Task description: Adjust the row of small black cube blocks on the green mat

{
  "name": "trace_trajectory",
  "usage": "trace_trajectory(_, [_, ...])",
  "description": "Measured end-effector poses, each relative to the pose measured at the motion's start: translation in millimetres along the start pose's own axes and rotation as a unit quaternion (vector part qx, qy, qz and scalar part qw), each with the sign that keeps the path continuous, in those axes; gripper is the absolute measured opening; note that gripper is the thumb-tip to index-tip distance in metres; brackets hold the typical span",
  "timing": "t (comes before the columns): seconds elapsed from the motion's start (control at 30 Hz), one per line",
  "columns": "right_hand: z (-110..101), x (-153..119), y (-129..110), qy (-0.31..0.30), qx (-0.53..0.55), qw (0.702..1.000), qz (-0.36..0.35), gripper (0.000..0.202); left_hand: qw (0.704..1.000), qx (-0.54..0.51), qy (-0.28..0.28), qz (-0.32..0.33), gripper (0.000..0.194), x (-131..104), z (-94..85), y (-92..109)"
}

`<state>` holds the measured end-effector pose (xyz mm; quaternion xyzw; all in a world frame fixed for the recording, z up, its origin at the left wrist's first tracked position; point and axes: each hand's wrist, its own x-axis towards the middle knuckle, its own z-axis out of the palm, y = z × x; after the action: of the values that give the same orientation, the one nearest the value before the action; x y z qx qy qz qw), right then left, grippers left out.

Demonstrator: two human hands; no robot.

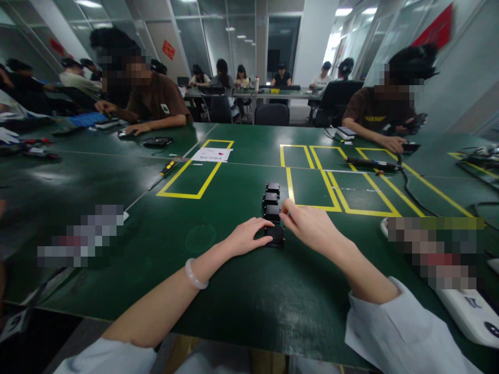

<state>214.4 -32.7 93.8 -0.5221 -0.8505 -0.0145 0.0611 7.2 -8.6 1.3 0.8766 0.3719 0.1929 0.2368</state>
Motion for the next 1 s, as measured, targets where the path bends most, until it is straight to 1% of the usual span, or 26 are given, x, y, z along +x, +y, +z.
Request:
trace_trajectory(0.13, [1.4,2.5,0.6,-0.014,-0.019,1.000,0.004,0.028,1.000,0.004,-0.004,-0.003,0.034,-0.2,-1.3,1.3])
trace_trajectory(0.4, [0.2,2.0,0.9,0.002,0.007,1.000,0.005,0.018,1.000,0.002,-0.005,-0.001,0.033,-0.1,-1.5,1.7])
trace_trajectory(0.57, [-0.1,3.2,1.4,-0.010,-0.017,1.000,0.019,0.024,1.000,0.007,-0.005,-0.002,0.034,-0.3,-0.8,1.0])
trace_trajectory(0.63, [0.5,3.9,2.1,-0.017,-0.028,0.999,0.025,0.023,1.000,0.006,-0.004,-0.001,0.034,-0.1,-0.3,0.5])
trace_trajectory(0.83, [2.6,3.1,3.2,0.013,-0.006,1.000,0.020,0.016,1.000,0.006,-0.001,0.005,0.033,0.2,0.8,-1.1])
trace_trajectory(0.9, [2.4,2.9,3.2,0.014,-0.008,1.000,0.019,0.017,1.000,0.007,-0.001,0.004,0.033,0.1,0.7,-1.0])
trace_trajectory(1.0, [1.3,3.3,3.3,-0.004,-0.026,0.999,0.029,0.023,1.000,0.007,-0.005,0.003,0.034,0.1,0.1,-0.3])
